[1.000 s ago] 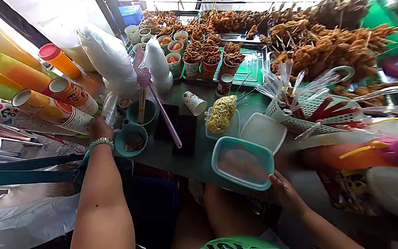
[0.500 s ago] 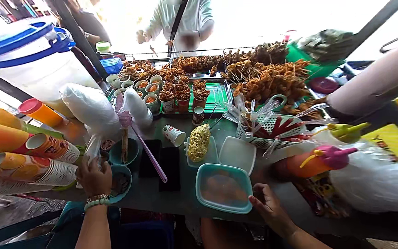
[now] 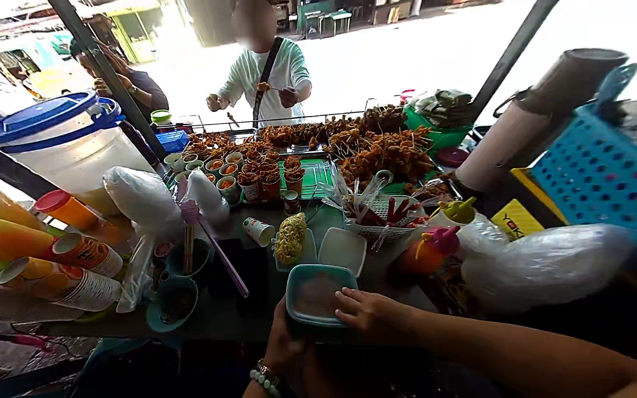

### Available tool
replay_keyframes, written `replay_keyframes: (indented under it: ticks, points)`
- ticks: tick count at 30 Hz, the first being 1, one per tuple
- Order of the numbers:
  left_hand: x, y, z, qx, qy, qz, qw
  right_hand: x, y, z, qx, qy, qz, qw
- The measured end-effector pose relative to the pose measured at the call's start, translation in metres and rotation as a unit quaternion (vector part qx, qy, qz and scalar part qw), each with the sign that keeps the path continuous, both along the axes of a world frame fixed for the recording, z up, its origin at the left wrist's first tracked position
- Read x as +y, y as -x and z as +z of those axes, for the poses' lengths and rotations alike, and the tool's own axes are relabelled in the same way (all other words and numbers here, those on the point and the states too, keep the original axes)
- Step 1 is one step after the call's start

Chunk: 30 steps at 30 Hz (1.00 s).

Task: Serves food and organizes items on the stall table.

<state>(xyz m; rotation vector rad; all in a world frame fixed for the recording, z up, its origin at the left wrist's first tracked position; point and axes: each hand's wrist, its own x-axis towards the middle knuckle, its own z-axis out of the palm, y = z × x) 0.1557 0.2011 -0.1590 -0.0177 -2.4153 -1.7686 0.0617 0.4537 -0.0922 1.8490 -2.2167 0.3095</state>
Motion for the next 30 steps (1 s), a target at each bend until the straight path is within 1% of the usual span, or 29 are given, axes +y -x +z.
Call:
replay_keyframes:
  ticks: [3, 4, 6, 8, 10, 13, 14, 16, 18, 19, 20, 22, 25, 27, 30]
  points:
    - [0.016, -0.019, -0.001, 0.009, 0.028, 0.044, 0.999, 0.006, -0.001, 0.001, 0.013, -0.005, 0.036, 0.999]
    - [0.018, -0.025, -0.003, 0.006, 0.037, 0.050, 0.998, 0.008, 0.001, 0.002, 0.000, -0.002, 0.048, 0.999]
    - [0.015, -0.028, -0.009, -0.001, 0.045, 0.048, 0.998, 0.008, 0.009, 0.005, -0.075, -0.019, 0.050, 0.996]
    - [0.006, -0.019, -0.017, 0.010, 0.041, 0.028, 0.999, -0.003, 0.015, 0.011, -0.175, -0.067, 0.013, 0.982]
    - [0.000, -0.005, -0.019, 0.006, 0.014, -0.010, 1.000, -0.029, 0.017, 0.010, -0.212, -0.068, -0.033, 0.974]
    - [0.005, 0.005, -0.012, -0.024, -0.025, -0.034, 0.999, -0.083, 0.014, 0.005, -0.209, -0.029, -0.077, 0.974]
    - [0.009, 0.005, -0.012, -0.023, -0.033, -0.030, 0.999, -0.099, 0.013, 0.007, -0.221, -0.028, -0.092, 0.970]
    - [0.014, 0.005, -0.016, -0.002, -0.012, -0.003, 1.000, -0.127, 0.011, 0.011, -0.248, -0.036, -0.120, 0.961]
    - [0.015, 0.004, -0.020, 0.005, 0.004, 0.010, 1.000, -0.143, 0.012, 0.007, -0.266, -0.038, -0.131, 0.954]
    - [0.014, 0.003, -0.023, 0.014, 0.014, 0.013, 1.000, -0.146, 0.013, 0.003, -0.267, -0.029, -0.127, 0.955]
    - [0.013, 0.003, -0.025, 0.027, 0.027, 0.014, 0.999, -0.147, 0.014, -0.002, -0.255, -0.001, -0.120, 0.959]
    - [0.011, 0.004, -0.035, 0.065, 0.043, 0.012, 0.997, -0.147, 0.012, -0.015, -0.200, 0.092, -0.110, 0.969]
    - [0.010, 0.006, -0.042, 0.095, 0.038, 0.007, 0.995, -0.147, 0.011, -0.028, -0.111, 0.212, -0.142, 0.960]
    - [0.011, 0.008, -0.043, 0.096, 0.023, 0.007, 0.995, -0.147, 0.014, -0.030, -0.084, 0.240, -0.170, 0.952]
    - [0.010, 0.008, -0.043, 0.084, 0.012, 0.017, 0.996, -0.147, 0.017, -0.024, -0.106, 0.221, -0.156, 0.957]
